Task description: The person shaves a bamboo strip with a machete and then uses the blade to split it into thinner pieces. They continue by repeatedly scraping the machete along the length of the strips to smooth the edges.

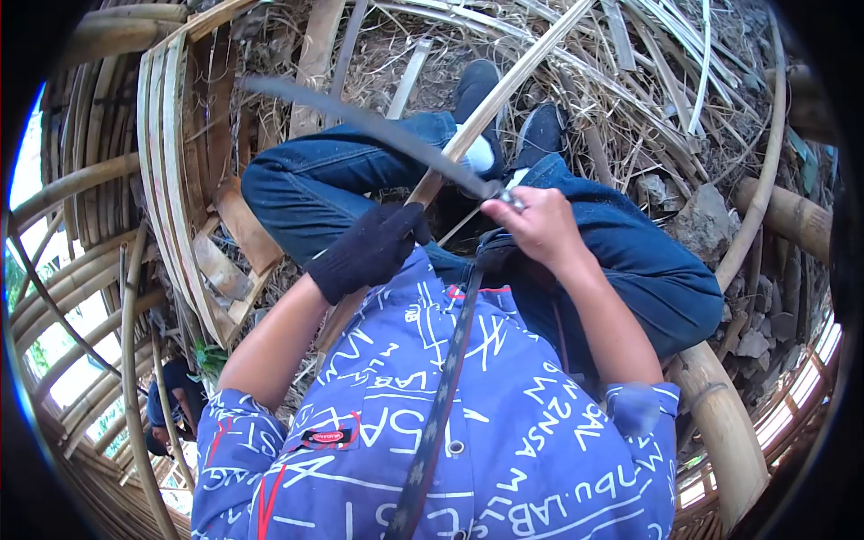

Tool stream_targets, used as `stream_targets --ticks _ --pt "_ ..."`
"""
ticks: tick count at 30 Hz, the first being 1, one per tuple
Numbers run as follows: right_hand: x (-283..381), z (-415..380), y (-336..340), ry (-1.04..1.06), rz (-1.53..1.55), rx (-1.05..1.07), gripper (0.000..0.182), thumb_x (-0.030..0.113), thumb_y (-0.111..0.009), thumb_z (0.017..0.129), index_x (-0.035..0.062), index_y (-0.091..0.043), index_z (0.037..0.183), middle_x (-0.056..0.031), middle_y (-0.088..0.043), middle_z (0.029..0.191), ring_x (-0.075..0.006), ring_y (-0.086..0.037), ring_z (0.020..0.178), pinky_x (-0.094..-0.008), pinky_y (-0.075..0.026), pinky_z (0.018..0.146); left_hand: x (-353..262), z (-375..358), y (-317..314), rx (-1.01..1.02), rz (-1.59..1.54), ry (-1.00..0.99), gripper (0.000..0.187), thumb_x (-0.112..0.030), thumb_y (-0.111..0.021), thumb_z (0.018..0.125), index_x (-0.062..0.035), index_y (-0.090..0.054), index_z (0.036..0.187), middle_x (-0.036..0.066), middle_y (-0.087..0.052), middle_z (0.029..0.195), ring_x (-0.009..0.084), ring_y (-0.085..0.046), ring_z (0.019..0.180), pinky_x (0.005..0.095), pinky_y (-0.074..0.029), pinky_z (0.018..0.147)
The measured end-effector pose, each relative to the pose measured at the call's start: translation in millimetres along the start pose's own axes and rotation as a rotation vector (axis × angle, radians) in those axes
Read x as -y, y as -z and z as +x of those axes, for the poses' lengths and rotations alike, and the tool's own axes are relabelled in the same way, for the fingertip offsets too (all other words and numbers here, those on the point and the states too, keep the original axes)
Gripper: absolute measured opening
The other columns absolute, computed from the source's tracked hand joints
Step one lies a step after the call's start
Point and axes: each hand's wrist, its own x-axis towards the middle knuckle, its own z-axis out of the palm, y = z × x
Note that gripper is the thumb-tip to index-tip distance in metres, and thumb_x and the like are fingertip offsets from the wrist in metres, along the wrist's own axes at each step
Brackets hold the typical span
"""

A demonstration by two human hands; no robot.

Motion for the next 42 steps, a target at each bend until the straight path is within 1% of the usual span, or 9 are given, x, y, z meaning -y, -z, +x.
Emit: stream_targets --ticks 2,6,11,16,18,32,33,36,42 --pt "5.7 0.4 -0.1 0.032 -0.088 -0.027 0.064 0.065 -0.059 0.077 0.0023 -0.062 0.064 -0.0194 -0.060 0.060 -0.0376 -0.063 0.063 -0.0449 -0.048 0.055 19.5 3.7 -8.5 -0.123 0.230 -0.319 0.012 -0.011 -0.050 0.088 -0.0009 -0.047 0.081 0.011 -0.047 0.064 0.0267 -0.049 0.056 0.0389 -0.040 0.054" --pt "2.0 4.1 1.7 0.020 -0.128 -0.009 0.066 0.068 -0.057 0.076 0.0038 -0.063 0.064 -0.0184 -0.062 0.061 -0.0379 -0.063 0.063 -0.0454 -0.049 0.056 13.2 -2.4 -11.1 -0.130 0.351 -0.253 0.023 -0.020 -0.048 0.092 0.0001 -0.047 0.080 0.010 -0.048 0.064 0.0229 -0.048 0.055 0.0369 -0.040 0.054" --pt "-51.6 41.8 24.8 -0.168 -0.146 -0.274 0.073 0.074 -0.049 0.078 0.0027 -0.062 0.068 -0.0202 -0.062 0.063 -0.0405 -0.063 0.067 -0.0480 -0.049 0.060 -26.0 -24.6 -13.7 -0.024 -0.169 0.519 0.022 -0.018 -0.047 0.092 -0.0011 -0.048 0.078 0.011 -0.049 0.065 0.0219 -0.045 0.054 0.0344 -0.039 0.054" --pt "-70.3 41.3 35.8 -0.233 0.063 -0.318 0.076 0.073 -0.047 0.081 0.0000 -0.058 0.060 -0.0192 -0.058 0.056 -0.0391 -0.061 0.061 -0.0445 -0.045 0.056 -9.7 -28.2 -17.6 -0.010 -0.179 0.492 0.037 -0.030 -0.045 0.093 0.0009 -0.051 0.073 0.007 -0.051 0.061 0.0162 -0.047 0.057 0.0319 -0.040 0.055" --pt "-52.7 30.8 29.5 -0.194 0.026 -0.246 0.073 0.071 -0.050 0.081 0.0002 -0.062 0.066 -0.0222 -0.060 0.062 -0.0412 -0.062 0.066 -0.0460 -0.047 0.059 22.0 -30.4 -17.1 -0.109 0.313 -0.199 0.028 -0.024 -0.044 0.092 -0.0009 -0.048 0.077 0.011 -0.051 0.064 0.0221 -0.048 0.056 0.0339 -0.040 0.054" --pt "-58.2 39.7 12.7 -0.043 0.031 -0.268 0.076 0.077 -0.049 0.075 0.0035 -0.062 0.064 -0.0183 -0.063 0.064 -0.0377 -0.065 0.066 -0.0473 -0.050 0.060 -0.1 -39.4 -11.5 -0.014 0.185 0.328 0.043 -0.036 -0.045 0.093 0.0023 -0.057 0.077 0.007 -0.055 0.064 0.0155 -0.051 0.062 0.0346 -0.042 0.062" --pt "-73.8 47.5 25.9 -0.176 -0.069 -0.259 0.079 0.078 -0.046 0.076 0.0020 -0.060 0.061 -0.0182 -0.062 0.062 -0.0364 -0.064 0.064 -0.0456 -0.049 0.058 -22.2 -36.4 -8.9 -0.033 -0.056 0.622 0.011 -0.002 -0.060 0.077 -0.0033 -0.050 0.082 0.014 -0.049 0.062 0.0313 -0.050 0.056 0.0378 -0.041 0.052" --pt "-73.0 45.0 30.5 -0.244 0.137 -0.291 0.081 0.077 -0.044 0.079 -0.0006 -0.058 0.061 -0.0195 -0.059 0.059 -0.0360 -0.062 0.061 -0.0439 -0.047 0.057 -9.9 -37.7 -14.4 -0.015 0.108 0.371 0.042 -0.035 -0.044 0.094 0.0012 -0.056 0.076 0.006 -0.053 0.062 0.0134 -0.048 0.062 0.0319 -0.041 0.060" --pt "-17.8 13.7 -0.6 0.097 -0.211 -0.084 0.070 0.072 -0.054 0.076 0.0032 -0.062 0.066 -0.0222 -0.062 0.065 -0.0394 -0.063 0.069 -0.0475 -0.049 0.060 -7.6 -19.4 -4.6 -0.094 -0.026 0.385 0.038 -0.034 -0.041 0.097 -0.0026 -0.053 0.078 0.000 -0.047 0.063 0.0108 -0.047 0.062 0.0314 -0.037 0.050"
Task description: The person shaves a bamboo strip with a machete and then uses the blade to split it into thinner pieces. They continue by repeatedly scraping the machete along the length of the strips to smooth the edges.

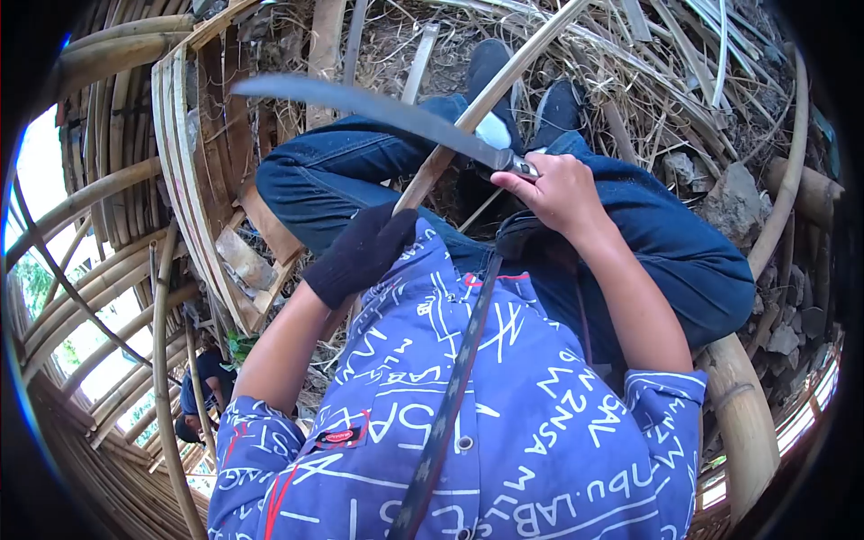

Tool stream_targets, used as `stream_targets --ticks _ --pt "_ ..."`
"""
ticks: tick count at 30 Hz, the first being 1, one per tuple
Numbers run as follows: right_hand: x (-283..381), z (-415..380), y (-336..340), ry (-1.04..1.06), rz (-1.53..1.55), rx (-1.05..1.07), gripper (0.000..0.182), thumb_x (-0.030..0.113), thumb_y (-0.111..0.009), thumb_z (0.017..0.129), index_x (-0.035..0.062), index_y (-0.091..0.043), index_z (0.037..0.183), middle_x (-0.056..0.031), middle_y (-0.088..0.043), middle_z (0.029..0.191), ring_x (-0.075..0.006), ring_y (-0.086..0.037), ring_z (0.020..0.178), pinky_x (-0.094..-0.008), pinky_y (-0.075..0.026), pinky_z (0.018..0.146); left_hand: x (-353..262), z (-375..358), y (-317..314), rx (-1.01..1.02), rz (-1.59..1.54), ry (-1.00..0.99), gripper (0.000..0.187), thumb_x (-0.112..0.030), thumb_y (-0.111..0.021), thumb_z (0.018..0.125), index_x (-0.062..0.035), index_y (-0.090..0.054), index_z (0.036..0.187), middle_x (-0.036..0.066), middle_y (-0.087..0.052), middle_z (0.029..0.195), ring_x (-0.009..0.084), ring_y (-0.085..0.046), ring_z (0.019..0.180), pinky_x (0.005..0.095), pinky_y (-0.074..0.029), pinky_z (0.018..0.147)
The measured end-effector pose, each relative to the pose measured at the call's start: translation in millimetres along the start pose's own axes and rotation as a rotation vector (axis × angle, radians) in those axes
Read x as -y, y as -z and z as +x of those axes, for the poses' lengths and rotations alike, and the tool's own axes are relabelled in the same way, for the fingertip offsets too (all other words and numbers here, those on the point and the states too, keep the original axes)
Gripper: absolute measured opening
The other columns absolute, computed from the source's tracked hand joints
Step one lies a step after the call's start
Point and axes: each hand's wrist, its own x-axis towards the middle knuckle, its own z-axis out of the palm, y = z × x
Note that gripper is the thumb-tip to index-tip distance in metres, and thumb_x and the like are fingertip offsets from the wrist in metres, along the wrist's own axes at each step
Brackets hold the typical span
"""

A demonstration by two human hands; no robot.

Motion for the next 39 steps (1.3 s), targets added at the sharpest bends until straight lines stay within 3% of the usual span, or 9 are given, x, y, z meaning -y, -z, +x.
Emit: stream_targets --ticks 6,7,9,11,16,18,21,30,39 --pt "-30.6 26.9 12.0 -0.259 0.120 -0.062 0.070 0.073 -0.051 0.077 0.0048 -0.063 0.066 -0.0199 -0.062 0.063 -0.0387 -0.063 0.067 -0.0448 -0.048 0.059 -1.4 0.2 0.9 0.074 0.007 -0.123 0.034 -0.033 -0.042 0.097 -0.0050 -0.054 0.082 -0.001 -0.044 0.059 0.0078 -0.043 0.050 0.0251 -0.034 0.044" --pt "-43.2 29.1 14.6 -0.297 0.172 -0.108 0.070 0.071 -0.051 0.079 0.0037 -0.061 0.063 -0.0175 -0.060 0.059 -0.0349 -0.062 0.061 -0.0420 -0.047 0.056 -5.4 -1.0 2.1 0.070 0.003 -0.125 0.034 -0.033 -0.042 0.097 -0.0050 -0.054 0.082 -0.001 -0.044 0.059 0.0078 -0.043 0.050 0.0251 -0.034 0.044" --pt "-63.0 29.7 17.5 -0.321 0.224 -0.161 0.071 0.070 -0.051 0.081 0.0026 -0.059 0.061 -0.0151 -0.058 0.055 -0.0311 -0.062 0.055 -0.0392 -0.047 0.052 -14.5 -3.5 8.0 0.294 -0.453 0.257 0.024 -0.025 -0.043 0.095 -0.0045 -0.053 0.087 0.001 -0.043 0.057 0.0106 -0.046 0.045 0.0274 -0.038 0.042" --pt "-72.4 29.1 17.2 -0.465 0.564 -0.198 0.070 0.068 -0.049 0.084 0.0047 -0.047 0.055 -0.0031 -0.046 0.047 -0.0117 -0.049 0.040 -0.0289 -0.038 0.040 -13.2 -6.1 9.7 0.270 -0.528 0.243 0.026 -0.030 -0.044 0.096 -0.0068 -0.052 0.087 -0.002 -0.041 0.056 0.0083 -0.041 0.042 0.0243 -0.033 0.039" --pt "-57.6 30.7 28.4 -0.464 0.652 -0.306 0.069 0.066 -0.053 0.083 0.0048 -0.048 0.052 -0.0036 -0.048 0.045 -0.0128 -0.051 0.038 -0.0274 -0.040 0.039 -19.7 -13.0 23.7 0.184 -0.503 0.193 0.031 -0.038 -0.046 0.096 -0.0101 -0.050 0.083 -0.005 -0.039 0.054 0.0048 -0.035 0.040 0.0209 -0.027 0.036" --pt "-51.1 29.8 31.0 -0.465 0.674 -0.330 0.068 0.067 -0.049 0.085 0.0052 -0.049 0.057 -0.0024 -0.048 0.047 -0.0105 -0.047 0.037 -0.0248 -0.038 0.037 -20.7 -12.2 29.9 0.055 -0.371 0.171 0.023 -0.025 -0.044 0.095 -0.0076 -0.051 0.081 -0.003 -0.041 0.055 0.0065 -0.039 0.040 0.0231 -0.032 0.037" --pt "-49.5 29.4 33.4 -0.418 0.693 -0.353 0.067 0.067 -0.049 0.085 0.0050 -0.050 0.059 -0.0024 -0.048 0.048 -0.0103 -0.048 0.037 -0.0243 -0.038 0.037 -29.4 -11.2 37.3 -0.017 -0.460 0.147 0.025 -0.028 -0.044 0.096 -0.0079 -0.051 0.082 -0.002 -0.043 0.055 0.0071 -0.041 0.040 0.0234 -0.033 0.036" --pt "-27.0 18.1 44.4 -0.317 0.936 -0.375 0.052 0.050 -0.064 0.085 0.0067 -0.050 0.060 -0.0014 -0.049 0.048 -0.0090 -0.048 0.037 -0.0232 -0.038 0.035 -105.2 41.9 33.8 -0.163 -0.748 -0.313 0.027 -0.032 -0.047 0.097 -0.0053 -0.051 0.092 0.000 -0.048 0.060 0.0124 -0.050 0.044 0.0273 -0.041 0.040" --pt "-16.0 -8.6 110.9 -0.272 1.055 -0.509 0.039 0.037 -0.068 0.086 0.0079 -0.053 0.065 0.0004 -0.049 0.049 -0.0074 -0.045 0.037 -0.0223 -0.035 0.035 -192.3 96.5 20.3 -0.150 -0.732 -0.731 0.036 -0.031 -0.053 0.095 0.0017 -0.051 0.110 0.008 -0.058 0.078 0.0177 -0.061 0.074 0.0326 -0.052 0.068"
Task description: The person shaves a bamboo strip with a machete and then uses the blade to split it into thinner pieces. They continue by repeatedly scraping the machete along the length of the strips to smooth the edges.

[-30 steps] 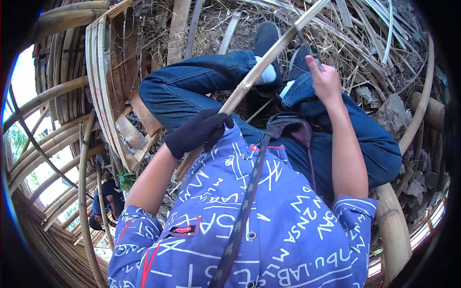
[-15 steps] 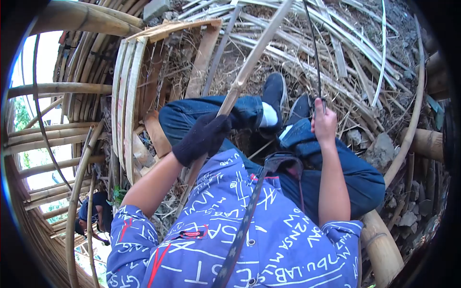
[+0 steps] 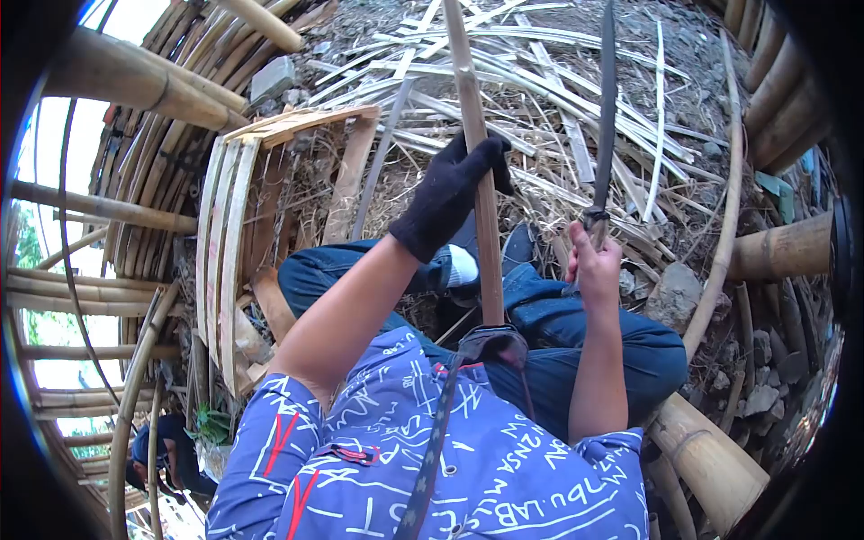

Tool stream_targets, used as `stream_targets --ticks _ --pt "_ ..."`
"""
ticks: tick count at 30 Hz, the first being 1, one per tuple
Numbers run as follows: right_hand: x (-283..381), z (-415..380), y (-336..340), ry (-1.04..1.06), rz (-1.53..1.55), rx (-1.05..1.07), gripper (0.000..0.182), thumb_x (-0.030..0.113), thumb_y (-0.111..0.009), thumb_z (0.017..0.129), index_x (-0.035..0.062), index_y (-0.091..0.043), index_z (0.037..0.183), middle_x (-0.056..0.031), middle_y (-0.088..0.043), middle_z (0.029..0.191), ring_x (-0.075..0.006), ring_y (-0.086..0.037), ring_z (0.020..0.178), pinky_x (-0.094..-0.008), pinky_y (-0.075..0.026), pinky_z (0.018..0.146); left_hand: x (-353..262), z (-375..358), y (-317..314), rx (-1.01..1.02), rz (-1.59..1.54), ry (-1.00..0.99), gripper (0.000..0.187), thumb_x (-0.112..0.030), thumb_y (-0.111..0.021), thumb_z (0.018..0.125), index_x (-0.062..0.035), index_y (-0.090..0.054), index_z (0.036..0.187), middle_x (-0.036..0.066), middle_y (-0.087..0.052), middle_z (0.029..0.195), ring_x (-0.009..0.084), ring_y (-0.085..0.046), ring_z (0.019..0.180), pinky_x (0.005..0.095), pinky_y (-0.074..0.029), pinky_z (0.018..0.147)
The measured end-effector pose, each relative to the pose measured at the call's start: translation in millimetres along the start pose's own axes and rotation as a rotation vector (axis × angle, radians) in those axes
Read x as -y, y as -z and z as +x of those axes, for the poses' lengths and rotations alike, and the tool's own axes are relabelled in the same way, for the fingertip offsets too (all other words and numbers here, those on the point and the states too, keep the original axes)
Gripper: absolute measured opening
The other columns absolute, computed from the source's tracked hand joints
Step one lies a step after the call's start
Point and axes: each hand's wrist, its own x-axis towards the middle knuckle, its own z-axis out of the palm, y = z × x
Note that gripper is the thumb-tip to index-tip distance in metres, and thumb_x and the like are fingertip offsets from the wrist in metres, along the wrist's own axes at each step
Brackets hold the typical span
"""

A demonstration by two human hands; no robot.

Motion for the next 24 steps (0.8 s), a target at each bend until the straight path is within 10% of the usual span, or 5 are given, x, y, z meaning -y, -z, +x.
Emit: stream_targets --ticks 24 --pt "26.6 -4.6 49.6 0.257 0.541 -0.218 0.023 0.015 -0.072 0.082 0.0056 -0.052 0.076 -0.0059 -0.056 0.058 -0.0113 -0.051 0.042 -0.0228 -0.041 0.040 -26.2 53.9 -141.4 -0.255 -0.374 -0.314 0.023 -0.019 -0.071 0.085 -0.0025 -0.062 0.098 0.003 -0.063 0.087 0.0103 -0.058 0.081 0.0254 -0.046 0.072"
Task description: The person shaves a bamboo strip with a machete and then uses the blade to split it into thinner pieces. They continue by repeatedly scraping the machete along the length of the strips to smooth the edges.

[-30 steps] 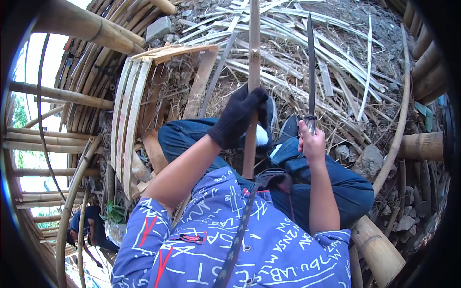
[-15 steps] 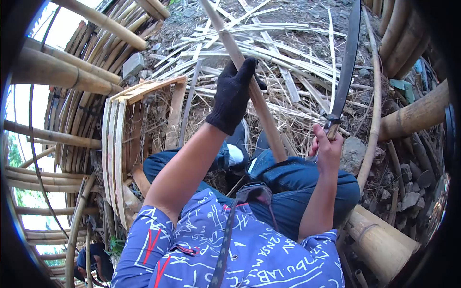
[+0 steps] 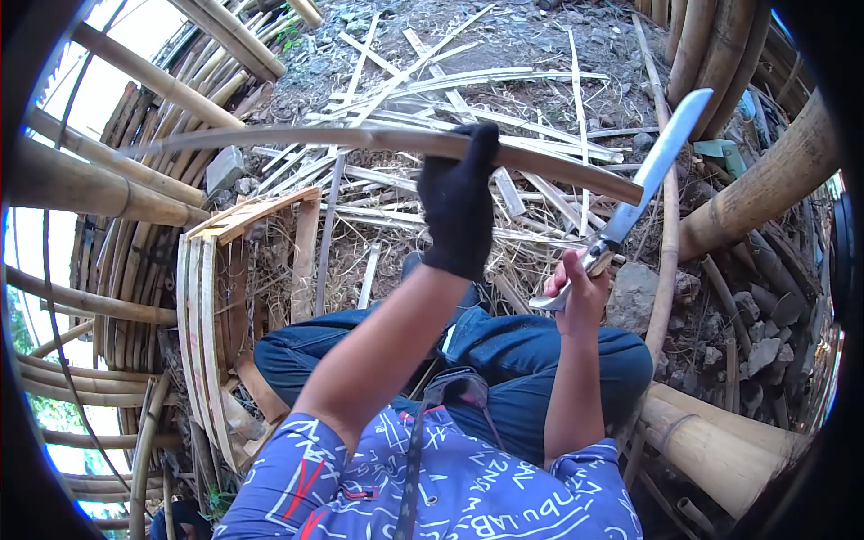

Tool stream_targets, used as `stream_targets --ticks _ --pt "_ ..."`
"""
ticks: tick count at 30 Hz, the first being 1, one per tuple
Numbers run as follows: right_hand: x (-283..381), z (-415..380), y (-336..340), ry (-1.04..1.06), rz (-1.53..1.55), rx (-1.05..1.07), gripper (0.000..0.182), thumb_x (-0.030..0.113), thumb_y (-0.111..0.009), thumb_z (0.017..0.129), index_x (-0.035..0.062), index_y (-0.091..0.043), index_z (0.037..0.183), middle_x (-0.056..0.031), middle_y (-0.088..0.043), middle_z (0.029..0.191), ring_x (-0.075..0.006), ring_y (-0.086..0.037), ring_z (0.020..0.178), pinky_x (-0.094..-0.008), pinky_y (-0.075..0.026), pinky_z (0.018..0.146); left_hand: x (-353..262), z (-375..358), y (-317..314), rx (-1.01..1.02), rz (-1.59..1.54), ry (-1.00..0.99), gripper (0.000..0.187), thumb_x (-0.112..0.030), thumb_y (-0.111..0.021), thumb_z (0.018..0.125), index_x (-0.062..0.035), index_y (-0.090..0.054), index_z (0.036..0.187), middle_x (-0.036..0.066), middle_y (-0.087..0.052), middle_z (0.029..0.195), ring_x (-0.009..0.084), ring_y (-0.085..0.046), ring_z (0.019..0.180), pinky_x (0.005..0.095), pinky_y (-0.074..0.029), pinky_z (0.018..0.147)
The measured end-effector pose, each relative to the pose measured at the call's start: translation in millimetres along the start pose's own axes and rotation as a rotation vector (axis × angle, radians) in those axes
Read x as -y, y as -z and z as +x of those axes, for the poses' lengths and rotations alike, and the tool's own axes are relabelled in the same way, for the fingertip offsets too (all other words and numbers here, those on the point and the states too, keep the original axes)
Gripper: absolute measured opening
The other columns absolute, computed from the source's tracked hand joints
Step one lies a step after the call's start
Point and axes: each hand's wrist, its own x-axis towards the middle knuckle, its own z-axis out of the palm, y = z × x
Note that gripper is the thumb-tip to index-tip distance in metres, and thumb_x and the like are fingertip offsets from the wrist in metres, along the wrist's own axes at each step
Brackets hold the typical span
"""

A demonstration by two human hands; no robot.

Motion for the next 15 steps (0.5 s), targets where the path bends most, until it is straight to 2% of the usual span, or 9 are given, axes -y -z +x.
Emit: stream_targets --ticks 1,2,3,5,7,8,10,13,15 --pt "-2.6 -0.9 -0.9 0.036 0.094 0.041 0.023 0.016 -0.072 0.082 0.0053 -0.051 0.080 -0.0079 -0.059 0.062 -0.0112 -0.053 0.043 -0.0224 -0.042 0.041 10.6 -8.8 4.3 -0.030 0.072 0.001 0.021 -0.018 -0.071 0.085 -0.0026 -0.062 0.097 0.002 -0.064 0.088 0.0095 -0.058 0.082 0.0253 -0.045 0.074" --pt "-0.1 -2.7 -2.5 0.022 0.113 0.056 0.023 0.016 -0.071 0.084 0.0057 -0.050 0.088 -0.0182 -0.066 0.082 -0.0110 -0.055 0.046 -0.0227 -0.045 0.043 23.9 -17.3 9.1 -0.015 0.073 -0.002 0.018 -0.017 -0.070 0.086 -0.0026 -0.063 0.095 0.002 -0.065 0.087 0.0087 -0.057 0.082 0.0252 -0.044 0.075" --pt "-0.4 -2.6 -3.5 0.013 0.113 0.060 0.023 0.016 -0.071 0.084 0.0057 -0.050 0.088 -0.0182 -0.066 0.082 -0.0110 -0.055 0.046 -0.0227 -0.045 0.043 27.3 -29.8 7.5 -0.029 0.116 0.051 0.017 -0.016 -0.070 0.086 -0.0028 -0.064 0.095 0.002 -0.065 0.088 0.0096 -0.058 0.083 0.0256 -0.045 0.076" --pt "-2.5 -0.8 -4.4 -0.011 0.246 -0.021 0.022 0.016 -0.069 0.085 0.0077 -0.050 0.091 -0.0263 -0.064 0.103 -0.0111 -0.056 0.046 -0.0234 -0.047 0.044 38.4 -40.6 7.1 -0.009 -0.004 0.165 0.017 -0.016 -0.069 0.086 -0.0028 -0.065 0.095 0.003 -0.066 0.088 0.0112 -0.061 0.083 0.0269 -0.047 0.076" --pt "-4.5 5.5 7.1 -0.059 0.346 -0.033 0.020 0.022 -0.065 0.088 0.0109 -0.049 0.089 -0.0242 -0.059 0.117 -0.0105 -0.056 0.049 -0.0248 -0.049 0.050 41.5 -47.9 2.1 0.102 0.255 0.074 0.017 -0.017 -0.068 0.087 -0.0026 -0.066 0.096 0.006 -0.067 0.088 0.0126 -0.063 0.082 0.0277 -0.048 0.075" --pt "-1.5 8.3 10.8 -0.067 0.410 -0.016 0.021 0.027 -0.061 0.091 0.0115 -0.048 0.085 -0.0225 -0.059 0.118 -0.0092 -0.055 0.051 -0.0235 -0.049 0.052 43.5 -51.8 -1.3 0.164 0.323 0.058 0.021 -0.020 -0.068 0.087 -0.0020 -0.066 0.097 0.007 -0.068 0.087 0.0134 -0.064 0.080 0.0277 -0.049 0.073" --pt "6.1 12.7 15.6 -0.079 0.541 -0.014 0.028 0.034 -0.055 0.094 0.0129 -0.046 0.079 -0.0189 -0.059 0.119 -0.0072 -0.054 0.054 -0.0221 -0.049 0.056 54.1 -63.1 -3.9 0.152 0.270 0.221 0.028 -0.026 -0.070 0.085 -0.0007 -0.066 0.096 0.008 -0.068 0.087 0.0140 -0.064 0.079 0.0281 -0.048 0.072" --pt "9.0 17.4 26.7 -0.072 0.704 0.039 0.030 0.035 -0.055 0.094 0.0125 -0.045 0.076 -0.0077 -0.061 0.088 -0.0072 -0.053 0.054 -0.0226 -0.049 0.058 70.6 -79.6 -4.5 0.092 0.236 0.379 0.032 -0.029 -0.070 0.085 0.0009 -0.065 0.095 0.008 -0.067 0.087 0.0131 -0.061 0.078 0.0286 -0.047 0.069" --pt "9.9 16.5 23.7 -0.085 0.759 0.023 0.031 0.034 -0.055 0.094 0.0119 -0.045 0.076 -0.0060 -0.058 0.081 -0.0077 -0.053 0.054 -0.0226 -0.049 0.058 81.6 -85.6 -4.4 0.043 0.162 0.504 0.033 -0.029 -0.070 0.085 0.0018 -0.065 0.095 0.007 -0.067 0.086 0.0124 -0.060 0.077 0.0288 -0.046 0.068"
